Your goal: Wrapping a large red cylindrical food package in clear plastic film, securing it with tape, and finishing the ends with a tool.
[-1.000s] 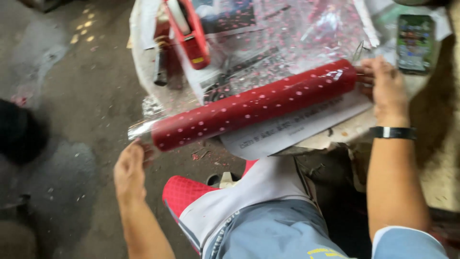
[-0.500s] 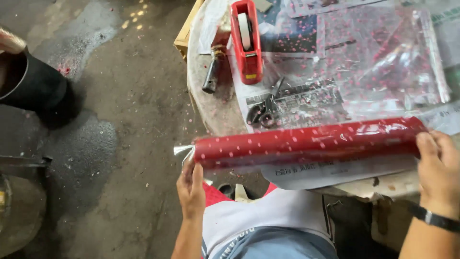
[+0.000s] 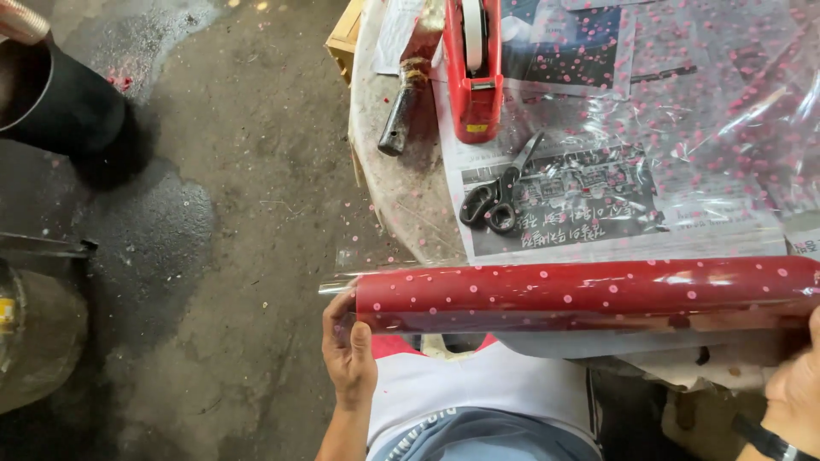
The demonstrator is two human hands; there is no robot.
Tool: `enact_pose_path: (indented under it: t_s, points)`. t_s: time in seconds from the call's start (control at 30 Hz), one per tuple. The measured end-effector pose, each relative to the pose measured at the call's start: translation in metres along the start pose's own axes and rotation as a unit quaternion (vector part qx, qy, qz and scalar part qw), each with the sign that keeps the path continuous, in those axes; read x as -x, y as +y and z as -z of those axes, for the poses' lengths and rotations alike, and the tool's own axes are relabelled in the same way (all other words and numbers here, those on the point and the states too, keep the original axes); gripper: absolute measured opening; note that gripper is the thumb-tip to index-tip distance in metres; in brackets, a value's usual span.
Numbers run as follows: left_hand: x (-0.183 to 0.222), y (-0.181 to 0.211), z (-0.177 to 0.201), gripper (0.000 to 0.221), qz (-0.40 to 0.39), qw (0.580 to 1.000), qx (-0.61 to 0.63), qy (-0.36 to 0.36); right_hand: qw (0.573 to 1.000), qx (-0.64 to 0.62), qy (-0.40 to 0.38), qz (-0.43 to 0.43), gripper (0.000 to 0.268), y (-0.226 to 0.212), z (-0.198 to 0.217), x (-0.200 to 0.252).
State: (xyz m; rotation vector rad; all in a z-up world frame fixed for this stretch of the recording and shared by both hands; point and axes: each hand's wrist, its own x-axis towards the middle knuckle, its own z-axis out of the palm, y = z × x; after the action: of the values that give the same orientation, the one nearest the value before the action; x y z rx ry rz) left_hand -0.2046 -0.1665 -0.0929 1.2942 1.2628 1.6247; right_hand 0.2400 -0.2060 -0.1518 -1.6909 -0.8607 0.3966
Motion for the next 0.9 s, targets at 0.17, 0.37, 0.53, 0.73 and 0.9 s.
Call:
enact_pose_path:
  t_s: [0.17, 0.37, 0.53, 0.73, 0.9]
  points:
    - [-0.019, 0.011, 0.002, 0.034, -0.008, 0.998, -0.044, -0.036, 0.998, -0.046, 0.029, 0.012, 0.026, -0.013, 0.003, 0.006]
    - [-0.078, 0.049, -0.006, 0.01, -0.013, 0.966, -0.254, -0.05, 0.993, -0.111, -0.008, -0.034, 0.013, -0.02, -0.003, -0.032]
    - [-0.1, 0.073, -0.013, 0.006, -0.008, 0.988, -0.147, -0.04, 0.988, -0.153, -0.024, -0.005, 0.009, -0.047, -0.01, -0.052]
    - [-0.12, 0.082, -0.021, 0.007, -0.019, 0.991, -0.11, -0.075, 0.976, -0.193, 0.009, -0.102, 0.001, -0.049, -0.007, -0.063]
    - [-0.134, 0.126, -0.024, 0.01, -0.197, 0.973, -0.073, -0.092, 0.985, -0.14, -0.019, -0.099, 0.01, -0.124, -0.005, -0.063]
